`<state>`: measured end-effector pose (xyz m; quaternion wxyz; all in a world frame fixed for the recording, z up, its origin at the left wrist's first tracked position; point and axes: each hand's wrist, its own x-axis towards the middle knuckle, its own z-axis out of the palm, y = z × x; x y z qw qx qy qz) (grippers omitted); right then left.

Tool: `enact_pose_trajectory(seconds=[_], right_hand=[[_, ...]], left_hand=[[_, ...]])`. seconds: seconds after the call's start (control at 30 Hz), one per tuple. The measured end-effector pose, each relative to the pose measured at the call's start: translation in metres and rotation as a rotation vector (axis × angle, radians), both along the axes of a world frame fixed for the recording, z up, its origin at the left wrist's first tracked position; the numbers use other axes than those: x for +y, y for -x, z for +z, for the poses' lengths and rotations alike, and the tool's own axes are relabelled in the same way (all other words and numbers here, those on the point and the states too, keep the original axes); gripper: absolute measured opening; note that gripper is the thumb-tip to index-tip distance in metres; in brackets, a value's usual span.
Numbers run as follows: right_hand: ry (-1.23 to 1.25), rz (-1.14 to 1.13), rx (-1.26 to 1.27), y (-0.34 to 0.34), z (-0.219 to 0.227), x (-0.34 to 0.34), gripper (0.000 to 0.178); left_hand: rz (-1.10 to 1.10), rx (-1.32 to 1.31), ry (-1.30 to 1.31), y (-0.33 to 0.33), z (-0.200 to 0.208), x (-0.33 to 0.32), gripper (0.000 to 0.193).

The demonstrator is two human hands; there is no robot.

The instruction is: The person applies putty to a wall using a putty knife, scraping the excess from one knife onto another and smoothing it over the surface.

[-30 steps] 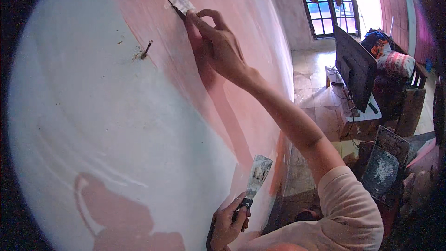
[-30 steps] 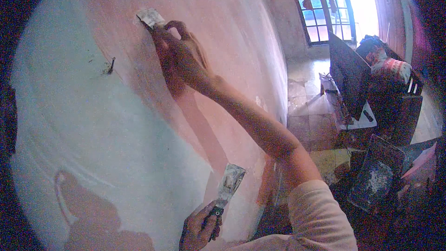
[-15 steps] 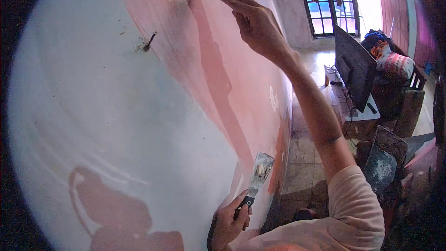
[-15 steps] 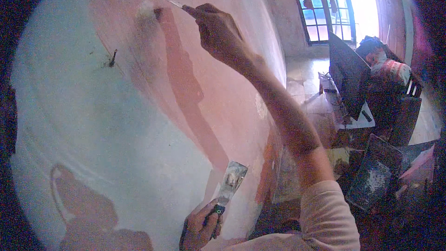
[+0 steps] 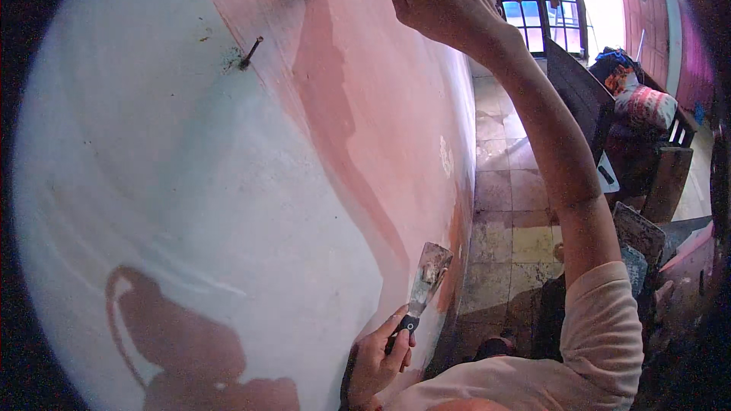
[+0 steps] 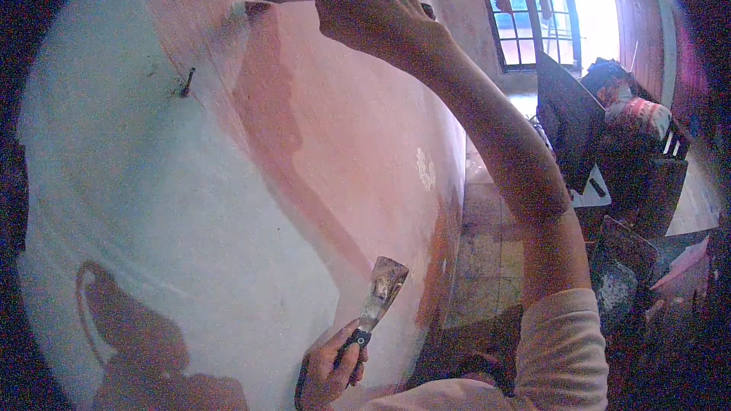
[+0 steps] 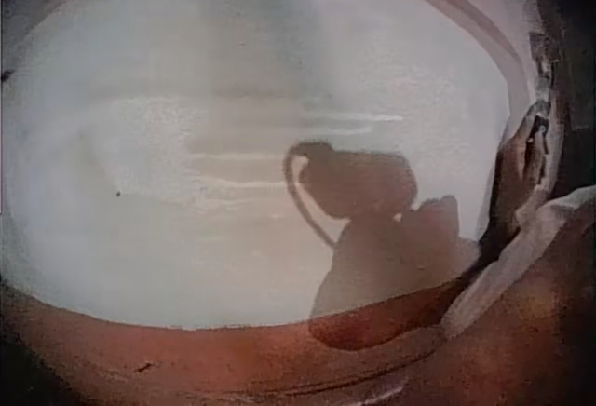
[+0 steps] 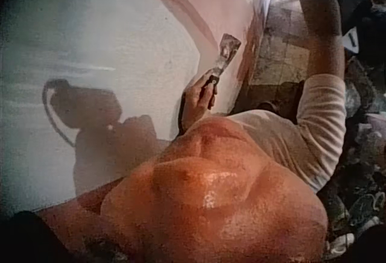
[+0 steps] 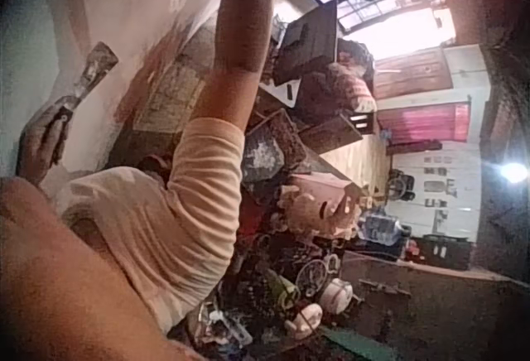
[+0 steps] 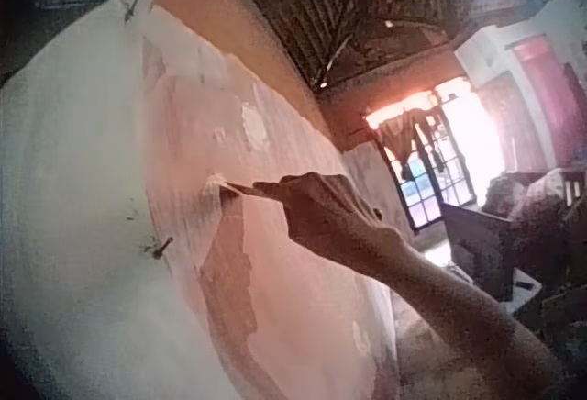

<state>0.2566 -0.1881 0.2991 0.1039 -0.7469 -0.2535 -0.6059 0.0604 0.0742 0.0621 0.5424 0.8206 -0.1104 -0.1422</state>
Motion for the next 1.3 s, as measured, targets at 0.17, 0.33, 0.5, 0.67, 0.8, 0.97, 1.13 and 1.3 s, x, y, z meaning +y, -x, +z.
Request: enact_pose_trajectory(seconds=[0.17, 0.33, 0.5, 0.67, 0.8, 0.97, 1.13, 1.3], right_hand=[[0.042, -0.089, -0.043, 0.005, -0.002, 0.002, 0.049], [0.054, -0.217, 0.181, 0.036, 0.032, -0.002, 0.035], [0.218, -0.421, 0.052, 0.041, 0.072, 0.016, 0.019], [0.214, -0.426, 0.270, 0.067, 0.087, 0.044, 0.027], [0.309, -0.566, 0.220, 0.043, 0.092, 0.055, 0.034], [0.211, -0.444, 0.207, 0.038, 0.088, 0.064, 0.036], [0.227, -0.403, 0.129, 0.051, 0.082, 0.069, 0.030], [0.323, -0.258, -0.114, 0.055, 0.075, 0.077, 0.018]], left_hand=[[-0.001, 0.008, 0.032, 0.002, -0.001, 0.001, 0.041], [-0.014, 0.020, 0.025, 0.002, 0.001, 0.002, 0.042], [-0.027, 0.056, 0.078, -0.002, -0.001, 0.007, 0.041], [-0.048, 0.024, 0.125, -0.005, -0.009, 0.013, 0.042], [-0.076, 0.050, 0.136, -0.008, -0.012, 0.014, 0.042], [-0.086, 0.064, 0.119, -0.010, -0.010, 0.016, 0.043], [-0.133, 0.121, 0.106, -0.013, -0.017, 0.019, 0.043], [-0.098, 0.055, 0.181, -0.014, -0.028, 0.018, 0.044]])
